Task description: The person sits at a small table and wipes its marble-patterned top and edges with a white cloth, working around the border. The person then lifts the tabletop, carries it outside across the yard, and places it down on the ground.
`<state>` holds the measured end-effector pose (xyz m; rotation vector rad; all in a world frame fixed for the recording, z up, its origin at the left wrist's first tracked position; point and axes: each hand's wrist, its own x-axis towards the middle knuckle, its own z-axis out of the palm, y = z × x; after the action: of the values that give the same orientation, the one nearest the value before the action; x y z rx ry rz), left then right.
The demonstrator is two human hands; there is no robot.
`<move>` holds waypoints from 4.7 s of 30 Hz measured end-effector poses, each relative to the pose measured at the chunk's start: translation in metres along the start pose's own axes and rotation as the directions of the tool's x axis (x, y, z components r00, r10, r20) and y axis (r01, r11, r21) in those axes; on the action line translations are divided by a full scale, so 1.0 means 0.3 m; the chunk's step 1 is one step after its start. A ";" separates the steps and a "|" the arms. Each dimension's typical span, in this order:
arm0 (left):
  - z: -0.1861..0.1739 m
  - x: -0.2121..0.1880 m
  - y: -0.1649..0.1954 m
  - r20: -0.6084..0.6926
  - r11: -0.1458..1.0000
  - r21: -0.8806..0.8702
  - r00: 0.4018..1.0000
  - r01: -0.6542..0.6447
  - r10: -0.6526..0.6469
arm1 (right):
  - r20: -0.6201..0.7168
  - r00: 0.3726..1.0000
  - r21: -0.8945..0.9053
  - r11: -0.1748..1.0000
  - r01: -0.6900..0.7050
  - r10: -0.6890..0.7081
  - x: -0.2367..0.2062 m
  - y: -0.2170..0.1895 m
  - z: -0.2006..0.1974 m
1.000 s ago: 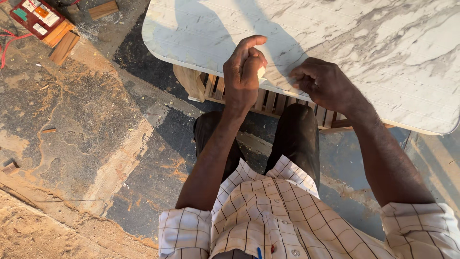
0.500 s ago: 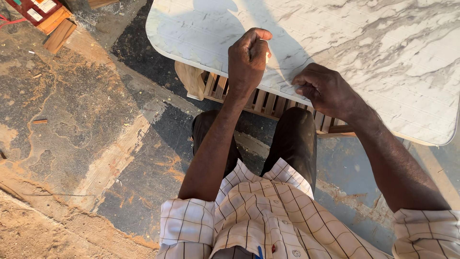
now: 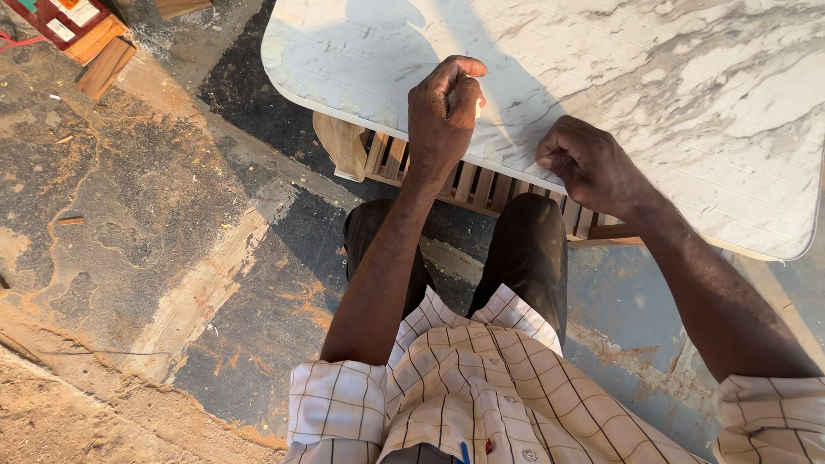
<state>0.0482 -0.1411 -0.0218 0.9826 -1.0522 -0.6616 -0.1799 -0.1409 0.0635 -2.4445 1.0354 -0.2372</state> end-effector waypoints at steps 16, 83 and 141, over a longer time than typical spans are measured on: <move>0.009 0.014 -0.016 0.035 0.996 -0.025 0.996 -0.082 0.083 | -0.332 0.922 -0.402 0.914 0.055 -0.202 -0.180 -0.079 0.216; -0.090 -0.555 0.036 -0.009 0.709 -0.602 0.884 0.368 -0.467 | -0.451 0.861 0.358 0.931 -0.068 0.236 -0.168 -0.278 0.428; -0.125 0.092 -0.073 0.006 0.960 -0.275 0.999 -0.045 0.049 | -0.219 0.879 -0.496 0.824 0.273 -0.423 -0.029 -0.079 0.258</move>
<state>0.0932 -0.1608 -0.0365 0.7104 -0.9616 -0.7532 -0.1452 -0.0930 0.0078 -3.1054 0.8136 -0.5943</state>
